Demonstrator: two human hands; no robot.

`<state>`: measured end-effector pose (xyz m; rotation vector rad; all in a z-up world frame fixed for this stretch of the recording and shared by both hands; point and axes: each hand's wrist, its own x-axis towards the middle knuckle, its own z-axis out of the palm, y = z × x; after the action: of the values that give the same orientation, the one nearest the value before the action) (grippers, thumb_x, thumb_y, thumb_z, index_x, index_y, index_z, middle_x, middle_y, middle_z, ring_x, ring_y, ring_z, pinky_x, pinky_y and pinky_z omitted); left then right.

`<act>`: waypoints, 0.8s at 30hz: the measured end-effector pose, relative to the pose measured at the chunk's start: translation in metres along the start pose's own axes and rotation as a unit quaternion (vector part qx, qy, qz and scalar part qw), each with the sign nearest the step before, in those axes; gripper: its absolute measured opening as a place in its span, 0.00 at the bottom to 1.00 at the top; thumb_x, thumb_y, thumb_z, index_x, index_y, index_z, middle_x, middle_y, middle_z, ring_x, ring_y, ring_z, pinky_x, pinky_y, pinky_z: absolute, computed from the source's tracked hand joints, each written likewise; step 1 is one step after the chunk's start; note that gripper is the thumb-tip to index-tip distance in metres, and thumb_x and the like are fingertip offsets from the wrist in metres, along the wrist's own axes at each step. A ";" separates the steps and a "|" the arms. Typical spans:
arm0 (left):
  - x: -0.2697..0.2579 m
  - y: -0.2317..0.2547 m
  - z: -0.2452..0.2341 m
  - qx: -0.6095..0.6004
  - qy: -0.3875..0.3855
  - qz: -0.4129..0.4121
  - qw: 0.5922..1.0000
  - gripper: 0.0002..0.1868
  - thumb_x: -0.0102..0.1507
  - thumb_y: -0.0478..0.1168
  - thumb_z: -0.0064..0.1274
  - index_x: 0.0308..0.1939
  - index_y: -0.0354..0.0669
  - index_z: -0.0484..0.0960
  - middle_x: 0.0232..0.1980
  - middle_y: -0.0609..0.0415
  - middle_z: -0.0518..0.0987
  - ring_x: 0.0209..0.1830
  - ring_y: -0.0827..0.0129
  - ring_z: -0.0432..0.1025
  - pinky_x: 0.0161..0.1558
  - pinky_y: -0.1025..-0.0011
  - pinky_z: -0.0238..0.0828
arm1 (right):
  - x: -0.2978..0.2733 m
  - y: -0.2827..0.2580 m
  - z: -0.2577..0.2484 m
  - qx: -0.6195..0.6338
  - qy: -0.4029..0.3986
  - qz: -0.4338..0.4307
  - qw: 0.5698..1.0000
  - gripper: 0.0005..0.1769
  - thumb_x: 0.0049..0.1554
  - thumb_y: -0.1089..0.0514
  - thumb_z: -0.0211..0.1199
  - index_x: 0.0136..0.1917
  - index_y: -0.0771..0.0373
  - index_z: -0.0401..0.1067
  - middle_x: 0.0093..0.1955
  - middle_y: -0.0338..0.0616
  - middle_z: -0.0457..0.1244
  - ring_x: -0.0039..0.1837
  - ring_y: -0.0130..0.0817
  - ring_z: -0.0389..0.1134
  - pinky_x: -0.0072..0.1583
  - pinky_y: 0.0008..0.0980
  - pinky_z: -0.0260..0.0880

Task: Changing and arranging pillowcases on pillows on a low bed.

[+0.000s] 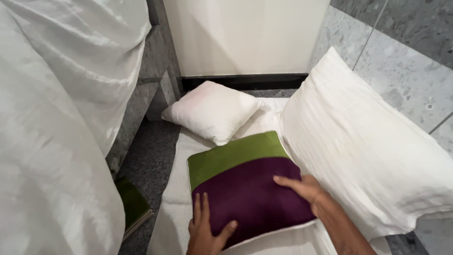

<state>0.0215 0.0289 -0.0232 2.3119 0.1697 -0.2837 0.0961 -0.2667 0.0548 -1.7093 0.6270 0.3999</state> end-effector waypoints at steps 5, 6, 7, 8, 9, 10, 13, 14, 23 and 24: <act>0.008 -0.012 0.020 -0.191 0.037 0.075 0.978 0.65 0.56 0.71 0.56 0.81 0.47 0.32 0.84 0.40 0.33 0.85 0.48 0.33 0.78 0.55 0.38 | -0.048 -0.063 0.018 0.098 -0.031 -0.137 0.985 0.31 0.43 0.60 0.75 0.58 0.79 0.76 0.50 0.63 0.74 0.45 0.49 0.77 0.52 0.43 0.79; 0.009 -0.011 0.029 -0.256 0.014 0.102 0.961 0.61 0.58 0.75 0.45 0.81 0.49 0.32 0.85 0.42 0.34 0.86 0.49 0.33 0.79 0.54 0.35 | -0.075 -0.078 0.022 0.072 -0.027 -0.192 0.978 0.28 0.44 0.62 0.73 0.58 0.75 0.76 0.49 0.61 0.74 0.44 0.49 0.77 0.51 0.43 0.81; 0.010 -0.009 0.039 -0.321 -0.010 0.130 0.938 0.57 0.61 0.78 0.34 0.81 0.51 0.31 0.86 0.43 0.35 0.87 0.50 0.32 0.80 0.52 0.31 | -0.101 -0.093 0.024 0.046 -0.022 -0.247 0.968 0.25 0.45 0.65 0.71 0.57 0.71 0.76 0.47 0.59 0.75 0.42 0.48 0.78 0.50 0.44 0.82; 0.018 -0.010 0.050 -0.321 -0.011 0.130 0.938 0.57 0.61 0.78 0.34 0.81 0.51 0.31 0.86 0.43 0.35 0.87 0.50 0.32 0.80 0.52 0.31 | -0.121 -0.093 0.026 0.045 -0.021 -0.246 0.968 0.25 0.45 0.65 0.71 0.57 0.71 0.76 0.47 0.59 0.75 0.42 0.48 0.78 0.50 0.44 0.82; 0.027 -0.009 0.061 -0.384 -0.074 0.089 0.916 0.57 0.57 0.78 0.27 0.81 0.61 0.26 0.86 0.46 0.35 0.86 0.50 0.33 0.79 0.48 0.33 | -0.141 -0.094 0.027 -0.079 0.016 -0.378 0.922 0.25 0.44 0.63 0.73 0.56 0.67 0.77 0.46 0.54 0.76 0.42 0.41 0.79 0.49 0.39 0.81; 0.037 -0.008 0.073 -0.442 -0.136 0.045 0.885 0.57 0.52 0.78 0.21 0.81 0.71 0.22 0.86 0.48 0.34 0.84 0.50 0.33 0.78 0.44 0.34 | -0.160 -0.094 0.028 -0.202 0.052 -0.496 0.843 0.25 0.43 0.62 0.75 0.56 0.63 0.79 0.45 0.48 0.76 0.42 0.33 0.80 0.48 0.35 0.80; 0.050 -0.011 0.072 -0.516 -0.173 -0.052 0.837 0.49 0.54 0.79 0.12 0.79 0.79 0.26 0.87 0.61 0.45 0.85 0.53 0.41 0.75 0.35 0.36 | -0.151 -0.050 0.029 -0.382 0.161 -0.672 0.613 0.32 0.43 0.66 0.71 0.63 0.57 0.76 0.50 0.47 0.73 0.43 0.34 0.72 0.45 0.35 0.71; 0.096 -0.058 0.096 -0.517 -0.174 -0.051 0.836 0.49 0.54 0.79 0.12 0.79 0.79 0.26 0.87 0.61 0.45 0.85 0.53 0.41 0.75 0.35 0.36 | -0.149 -0.038 0.028 -0.384 0.162 -0.672 0.613 0.32 0.43 0.66 0.71 0.63 0.57 0.76 0.50 0.47 0.73 0.43 0.34 0.72 0.45 0.35 0.71; 0.112 -0.308 0.105 -0.750 0.086 -0.172 0.633 0.37 0.67 0.59 0.34 0.78 0.50 0.55 0.76 0.50 0.63 0.72 0.52 0.62 0.68 0.45 0.57 | 0.041 0.181 0.016 -0.465 0.072 -0.563 0.679 0.39 0.34 0.68 0.69 0.62 0.54 0.76 0.41 0.45 0.64 0.46 0.43 0.65 0.51 0.41 0.63; 0.114 -0.304 0.089 -0.750 0.129 -0.189 0.621 0.36 0.68 0.57 0.35 0.77 0.48 0.56 0.75 0.48 0.65 0.70 0.51 0.64 0.67 0.48 0.60 | 0.060 0.207 0.015 -0.465 0.073 -0.567 0.676 0.35 0.41 0.66 0.70 0.63 0.52 0.76 0.39 0.44 0.63 0.44 0.41 0.65 0.50 0.40 0.63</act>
<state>0.0543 0.1756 -0.3242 0.5658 0.7217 0.0494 0.0199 -0.2928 -0.1454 -2.7196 -0.7859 -0.4332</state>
